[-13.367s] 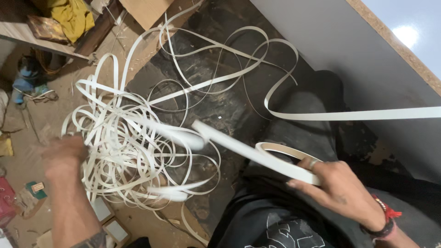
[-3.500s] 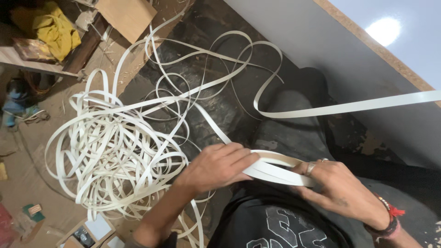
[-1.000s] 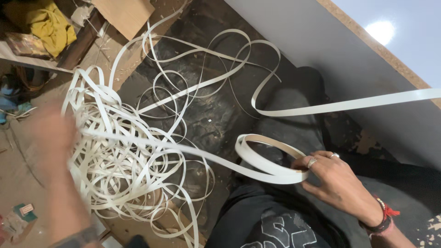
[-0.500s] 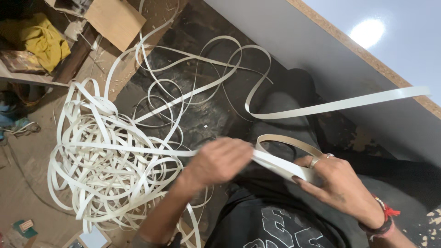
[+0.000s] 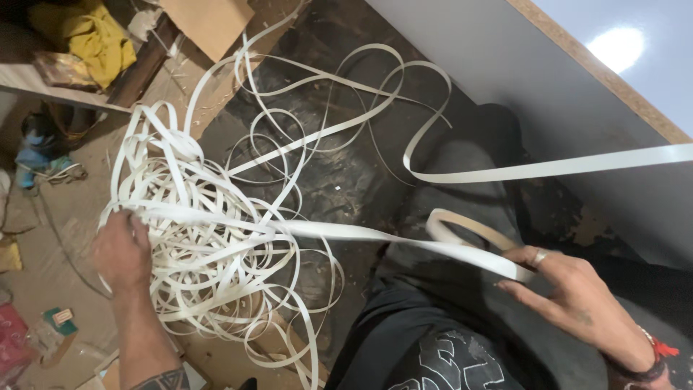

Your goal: The person untangles a length of white edge banding tape, aligns it along the edge of a long white board resting on a workbench, and presses it onto the edge. They then run a hot iron along the tape to heat-activate the adhesive and press the banding firmly onto the board edge, working along the length of the panel.

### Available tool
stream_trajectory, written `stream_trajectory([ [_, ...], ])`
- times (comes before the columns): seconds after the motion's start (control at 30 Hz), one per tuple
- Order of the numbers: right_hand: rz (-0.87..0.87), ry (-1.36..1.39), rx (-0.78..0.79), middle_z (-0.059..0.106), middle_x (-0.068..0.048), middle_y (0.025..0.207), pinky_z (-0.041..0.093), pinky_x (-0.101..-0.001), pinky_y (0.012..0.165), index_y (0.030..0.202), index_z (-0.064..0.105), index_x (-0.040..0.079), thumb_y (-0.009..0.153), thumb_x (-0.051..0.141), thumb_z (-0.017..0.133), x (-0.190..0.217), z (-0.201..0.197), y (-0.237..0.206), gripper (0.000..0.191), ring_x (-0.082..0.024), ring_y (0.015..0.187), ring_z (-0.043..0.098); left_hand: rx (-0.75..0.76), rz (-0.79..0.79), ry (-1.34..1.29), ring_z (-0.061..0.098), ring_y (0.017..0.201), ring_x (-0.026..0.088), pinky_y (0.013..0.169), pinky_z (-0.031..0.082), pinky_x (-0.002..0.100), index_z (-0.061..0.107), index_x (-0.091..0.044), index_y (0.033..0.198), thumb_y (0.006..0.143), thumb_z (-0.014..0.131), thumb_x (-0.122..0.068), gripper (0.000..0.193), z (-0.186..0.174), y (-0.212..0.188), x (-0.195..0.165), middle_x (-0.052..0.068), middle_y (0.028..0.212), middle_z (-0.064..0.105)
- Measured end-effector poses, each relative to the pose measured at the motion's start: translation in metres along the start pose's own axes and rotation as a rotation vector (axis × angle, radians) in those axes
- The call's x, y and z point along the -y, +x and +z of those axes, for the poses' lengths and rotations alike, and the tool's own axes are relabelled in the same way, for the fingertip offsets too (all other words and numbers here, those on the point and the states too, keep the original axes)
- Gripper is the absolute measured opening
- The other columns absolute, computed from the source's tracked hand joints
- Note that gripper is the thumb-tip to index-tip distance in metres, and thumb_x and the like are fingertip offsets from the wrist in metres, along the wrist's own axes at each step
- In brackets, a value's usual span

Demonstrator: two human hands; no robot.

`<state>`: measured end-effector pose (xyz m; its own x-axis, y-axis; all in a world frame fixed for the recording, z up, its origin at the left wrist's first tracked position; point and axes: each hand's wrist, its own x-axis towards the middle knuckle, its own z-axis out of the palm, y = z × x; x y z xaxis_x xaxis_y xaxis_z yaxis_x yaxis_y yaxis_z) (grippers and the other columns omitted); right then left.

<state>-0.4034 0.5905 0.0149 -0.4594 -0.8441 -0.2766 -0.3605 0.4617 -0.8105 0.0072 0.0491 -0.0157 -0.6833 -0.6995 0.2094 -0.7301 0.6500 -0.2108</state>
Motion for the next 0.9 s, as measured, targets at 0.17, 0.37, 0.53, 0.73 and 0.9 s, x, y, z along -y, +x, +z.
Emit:
stream_trajectory([
  [0.17, -0.232, -0.192, -0.059, 0.073, -0.008, 0.082, 0.054, -0.042, 0.077, 0.101, 0.069, 0.009, 0.068, 0.02, 0.082, 0.008, 0.001, 0.007, 0.036, -0.031, 0.078, 0.071, 0.209, -0.463, 0.131, 0.068, 0.097, 0.045, 0.082, 0.052, 0.057, 0.063, -0.008, 0.122, 0.115, 0.054, -0.031, 0.026, 0.01, -0.044, 0.049, 0.025, 0.104, 0.073],
  [0.37, -0.19, -0.193, -0.045, 0.071, -0.009, 0.079, 0.052, -0.0413, 0.067, 0.097, 0.069, 0.008, 0.069, 0.02, 0.082, 0.026, -0.001, 0.014, 0.033, -0.033, 0.073, 0.068, 0.708, -0.249, 0.252, 0.062, 0.12, 0.038, 0.095, 0.049, 0.056, 0.062, -0.017, 0.135, 0.09, 0.052, -0.015, 0.046, 0.006, -0.008, 0.005, 0.015, 0.133, 0.066],
  [0.53, -0.295, -0.148, -0.076, 0.075, -0.01, 0.091, 0.055, -0.0394, 0.065, 0.103, 0.07, 0.006, 0.074, 0.02, 0.081, 0.041, 0.002, 0.021, 0.034, -0.031, 0.074, 0.07, 0.324, 0.457, -0.487, 0.065, 0.106, 0.036, 0.087, 0.051, 0.048, 0.068, -0.003, 0.117, 0.089, 0.063, -0.015, 0.032, -0.034, 0.023, -0.2, 0.016, 0.121, 0.067],
  [0.73, -0.285, -0.121, -0.113, 0.076, -0.01, 0.094, 0.057, -0.0354, 0.058, 0.104, 0.07, 0.006, 0.076, 0.019, 0.08, 0.043, 0.004, 0.016, 0.032, -0.03, 0.069, 0.072, 0.231, 0.992, -1.176, 0.066, 0.109, 0.029, 0.096, 0.052, 0.044, 0.068, -0.004, 0.122, 0.087, 0.077, -0.037, 0.05, -0.122, 0.014, -0.363, 0.011, 0.114, 0.07],
  [0.9, 0.05, -0.14, -0.048, 0.075, -0.008, 0.077, 0.057, -0.0359, 0.056, 0.108, 0.074, 0.013, 0.073, 0.024, 0.085, 0.032, -0.002, 0.009, 0.038, -0.027, 0.062, 0.072, 0.145, 1.046, -1.037, 0.074, 0.093, 0.021, 0.078, 0.057, 0.036, 0.072, -0.008, 0.11, 0.092, 0.076, -0.032, 0.03, -0.11, 0.009, -0.362, 0.004, 0.104, 0.076],
])
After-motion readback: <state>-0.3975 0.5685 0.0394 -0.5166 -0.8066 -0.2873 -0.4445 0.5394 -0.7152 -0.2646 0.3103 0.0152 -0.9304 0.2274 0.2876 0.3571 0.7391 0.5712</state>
